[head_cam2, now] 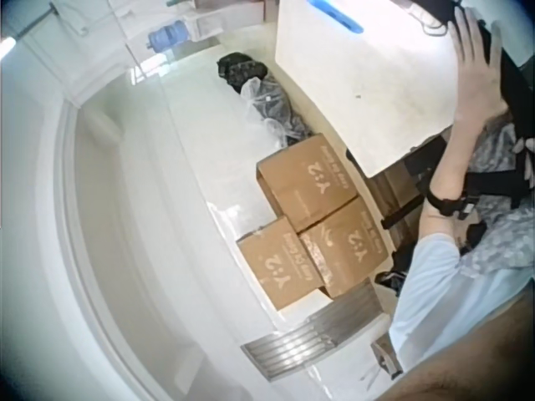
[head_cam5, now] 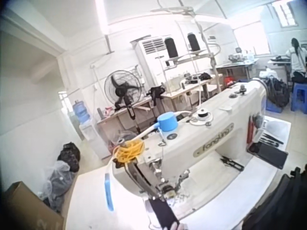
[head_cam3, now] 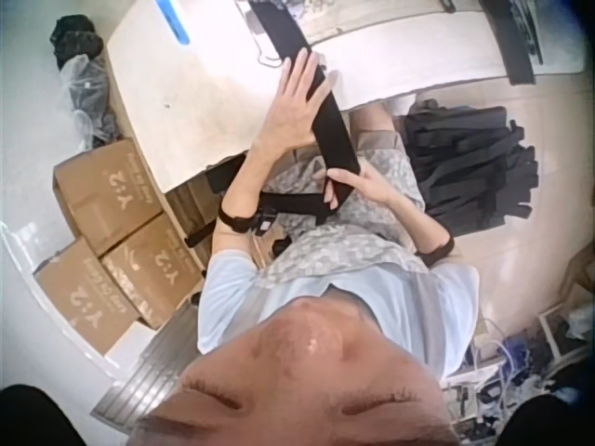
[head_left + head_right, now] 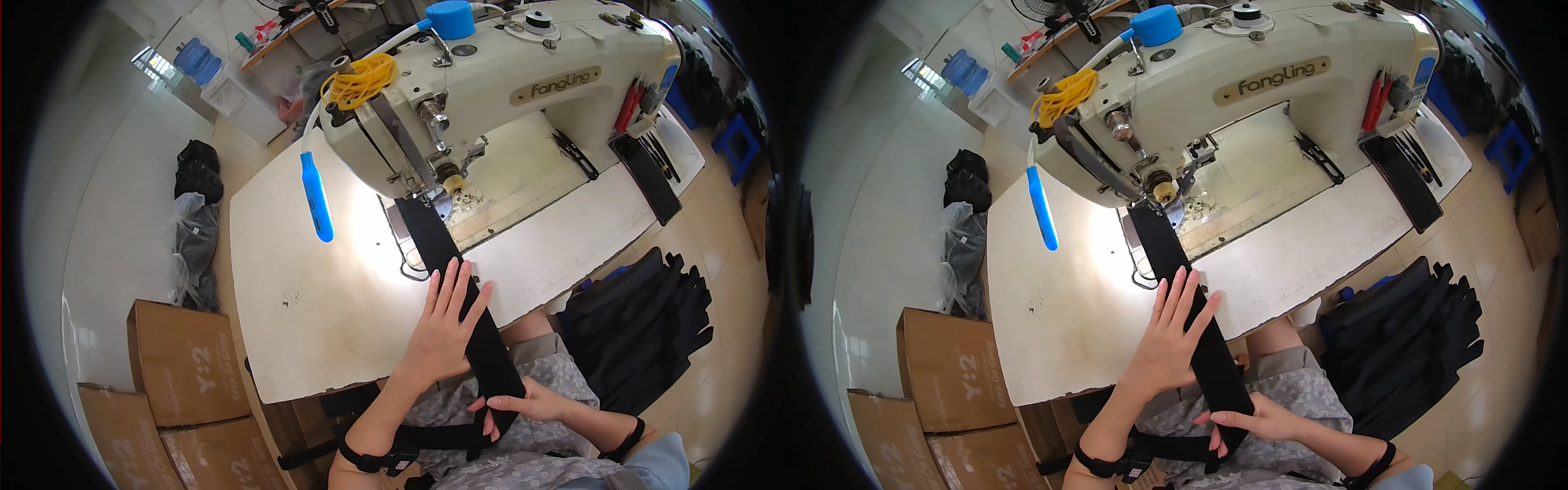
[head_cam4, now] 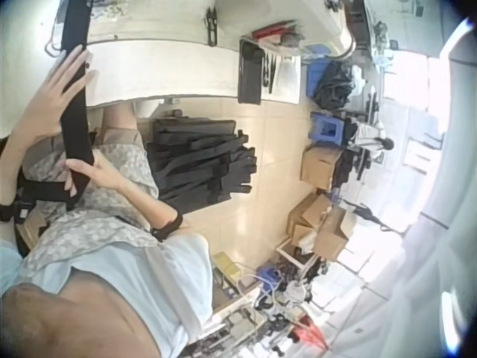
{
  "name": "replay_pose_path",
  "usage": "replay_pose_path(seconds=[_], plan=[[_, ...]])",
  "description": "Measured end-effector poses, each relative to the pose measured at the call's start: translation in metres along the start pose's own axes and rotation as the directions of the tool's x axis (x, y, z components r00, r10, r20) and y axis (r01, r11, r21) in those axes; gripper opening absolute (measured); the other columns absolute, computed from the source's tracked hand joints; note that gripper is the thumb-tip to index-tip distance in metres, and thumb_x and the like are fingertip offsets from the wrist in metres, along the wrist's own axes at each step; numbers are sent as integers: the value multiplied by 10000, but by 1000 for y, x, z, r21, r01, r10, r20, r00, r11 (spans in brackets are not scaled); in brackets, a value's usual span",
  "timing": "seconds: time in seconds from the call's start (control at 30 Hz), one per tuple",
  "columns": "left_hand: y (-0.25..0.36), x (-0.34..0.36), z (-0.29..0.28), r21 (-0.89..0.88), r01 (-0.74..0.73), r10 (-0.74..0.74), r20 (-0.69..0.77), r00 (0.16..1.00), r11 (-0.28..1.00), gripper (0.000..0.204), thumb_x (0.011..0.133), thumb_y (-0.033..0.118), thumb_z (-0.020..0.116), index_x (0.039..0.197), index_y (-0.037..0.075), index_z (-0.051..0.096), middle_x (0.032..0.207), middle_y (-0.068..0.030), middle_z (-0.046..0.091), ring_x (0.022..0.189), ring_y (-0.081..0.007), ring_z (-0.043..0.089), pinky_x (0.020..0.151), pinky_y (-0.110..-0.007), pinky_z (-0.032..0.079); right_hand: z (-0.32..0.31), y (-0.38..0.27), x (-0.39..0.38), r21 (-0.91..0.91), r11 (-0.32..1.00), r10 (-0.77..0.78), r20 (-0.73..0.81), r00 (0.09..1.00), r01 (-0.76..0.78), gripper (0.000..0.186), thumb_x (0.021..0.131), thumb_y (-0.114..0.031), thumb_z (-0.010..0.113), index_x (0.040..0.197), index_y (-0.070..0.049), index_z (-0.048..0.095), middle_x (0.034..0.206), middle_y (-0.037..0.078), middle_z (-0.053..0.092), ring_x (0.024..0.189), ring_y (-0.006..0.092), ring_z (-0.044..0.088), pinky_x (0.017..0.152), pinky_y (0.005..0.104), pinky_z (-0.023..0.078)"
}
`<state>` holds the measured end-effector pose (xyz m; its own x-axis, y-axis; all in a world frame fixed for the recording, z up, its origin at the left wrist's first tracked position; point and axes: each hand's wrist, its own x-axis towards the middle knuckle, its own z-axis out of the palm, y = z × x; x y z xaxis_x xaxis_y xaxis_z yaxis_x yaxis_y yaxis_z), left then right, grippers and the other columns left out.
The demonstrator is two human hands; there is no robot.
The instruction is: The person uses scissors to trim the edges of a black fabric strap and then folds it. They place the strap under the sewing machine needle and sew a straight line along its length. The person then trims the excess thread and adjusts the strap on the table.
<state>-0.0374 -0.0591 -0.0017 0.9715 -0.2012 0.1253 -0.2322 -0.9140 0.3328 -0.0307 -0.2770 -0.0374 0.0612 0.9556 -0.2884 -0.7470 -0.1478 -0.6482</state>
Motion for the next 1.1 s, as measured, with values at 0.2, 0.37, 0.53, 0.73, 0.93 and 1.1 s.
replay_pose_path(seconds=[0.2,0.37,0.53,0.73,0.93,1.1], plan=[[0,0,0,9,1,-1,1,1000,1000,863,664,175,695,1455,85,361,1516,-295,208,1418,-475,173,1152,-570,140,0,2,0,60,998,25,-28,999,-23,417,1010,-290,500,1061,109,610,846,134,697,745,175,677,808,322,525],[-1,0,2,5,6,-6,-20,1000,1000,844,672,183,698,1447,92,379,1519,-302,196,1415,-484,170,1150,-565,149,1,-1,3,52,998,40,-65,997,-37,454,1017,-321,473,1085,110,599,870,149,701,756,189,683,807,329,529],[-2,1,3,5,5,-4,-37,999,1000,828,681,201,705,1442,106,394,1523,-301,190,1413,-493,164,1151,-560,155,-1,-2,6,33,999,-3,-59,998,5,494,1022,-347,447,1128,117,579,899,156,704,793,203,693,803,321,543],[-3,0,4,15,4,-3,-55,999,1000,803,715,302,706,1436,112,409,1524,-299,191,1407,-504,166,1151,-559,157,1,-10,7,92,995,46,-67,997,-40,537,1026,-354,430,1235,135,509,919,174,703,852,230,698,827,324,557],[-4,1,4,28,3,-1,-50,999,1000,778,732,341,698,1426,120,426,1521,-298,197,1401,-509,174,1145,-568,171,-2,-12,9,83,995,55,-67,996,-49,552,1036,-342,403,1275,152,462,938,191,698,889,243,700,848,321,557],[-5,0,5,10,-2,2,-68,998,1000,770,739,347,696,1425,123,427,1523,-286,203,1400,-513,173,1145,-573,170,-2,-12,10,108,993,60,-78,995,-51,556,1040,-340,391,1291,154,443,949,201,695,889,241,700,849,316,556]])
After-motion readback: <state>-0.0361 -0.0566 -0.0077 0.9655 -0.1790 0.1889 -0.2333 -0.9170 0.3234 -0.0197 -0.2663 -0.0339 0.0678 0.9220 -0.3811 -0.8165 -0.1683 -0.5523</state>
